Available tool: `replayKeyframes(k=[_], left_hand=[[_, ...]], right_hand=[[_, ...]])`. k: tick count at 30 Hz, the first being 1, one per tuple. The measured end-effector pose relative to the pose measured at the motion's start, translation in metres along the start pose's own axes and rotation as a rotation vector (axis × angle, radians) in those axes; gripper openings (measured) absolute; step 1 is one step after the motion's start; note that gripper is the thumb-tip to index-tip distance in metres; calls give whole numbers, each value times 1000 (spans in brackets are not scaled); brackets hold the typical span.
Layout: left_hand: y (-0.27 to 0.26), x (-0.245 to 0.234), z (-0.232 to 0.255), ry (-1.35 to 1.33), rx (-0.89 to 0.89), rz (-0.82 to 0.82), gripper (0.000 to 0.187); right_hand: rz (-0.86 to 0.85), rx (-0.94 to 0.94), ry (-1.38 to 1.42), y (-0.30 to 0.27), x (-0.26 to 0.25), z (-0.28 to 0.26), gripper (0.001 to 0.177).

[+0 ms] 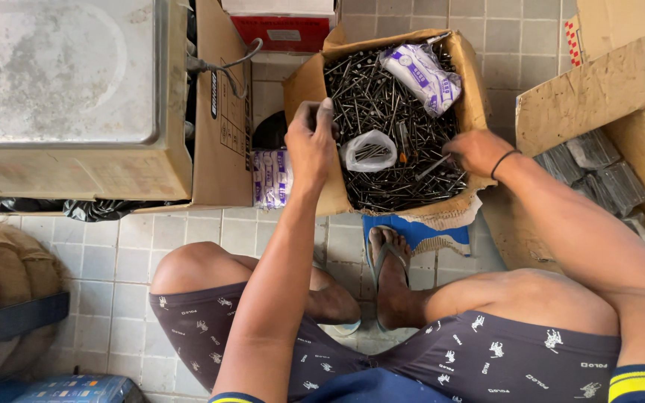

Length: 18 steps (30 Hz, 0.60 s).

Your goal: The person picks up groups of nails from a large box, places them into small plastic bags, and then puts the filled bags onto a digital scale to weigh them.

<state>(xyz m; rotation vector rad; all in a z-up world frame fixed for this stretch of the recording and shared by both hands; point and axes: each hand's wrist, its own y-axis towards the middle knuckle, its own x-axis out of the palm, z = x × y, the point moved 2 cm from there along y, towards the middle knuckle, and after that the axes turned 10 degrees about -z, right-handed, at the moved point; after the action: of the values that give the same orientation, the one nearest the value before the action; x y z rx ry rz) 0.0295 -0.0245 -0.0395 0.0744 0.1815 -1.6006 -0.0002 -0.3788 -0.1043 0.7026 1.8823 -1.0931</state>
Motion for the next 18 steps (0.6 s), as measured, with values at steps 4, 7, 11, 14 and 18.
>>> replayKeyframes(k=[4,7,11,14,18], left_hand=[[-10,19,18,37,76,-74,27],[-29,30,56,81,114,-315,38],[-42,42,78,76,206,-753,66],[-45,41,69,75,227,-849,71],[-38,43,39,26,167,-783,31]], right_hand=[[163,7,3,1,-35,2,30],[89,21,52,-2,-63,-14,23],[-56,-66,428,2,-101,-63,18],[-44,-158,759,11,-122,-86,16],[36,-162,1095,17,-104,-89,17]])
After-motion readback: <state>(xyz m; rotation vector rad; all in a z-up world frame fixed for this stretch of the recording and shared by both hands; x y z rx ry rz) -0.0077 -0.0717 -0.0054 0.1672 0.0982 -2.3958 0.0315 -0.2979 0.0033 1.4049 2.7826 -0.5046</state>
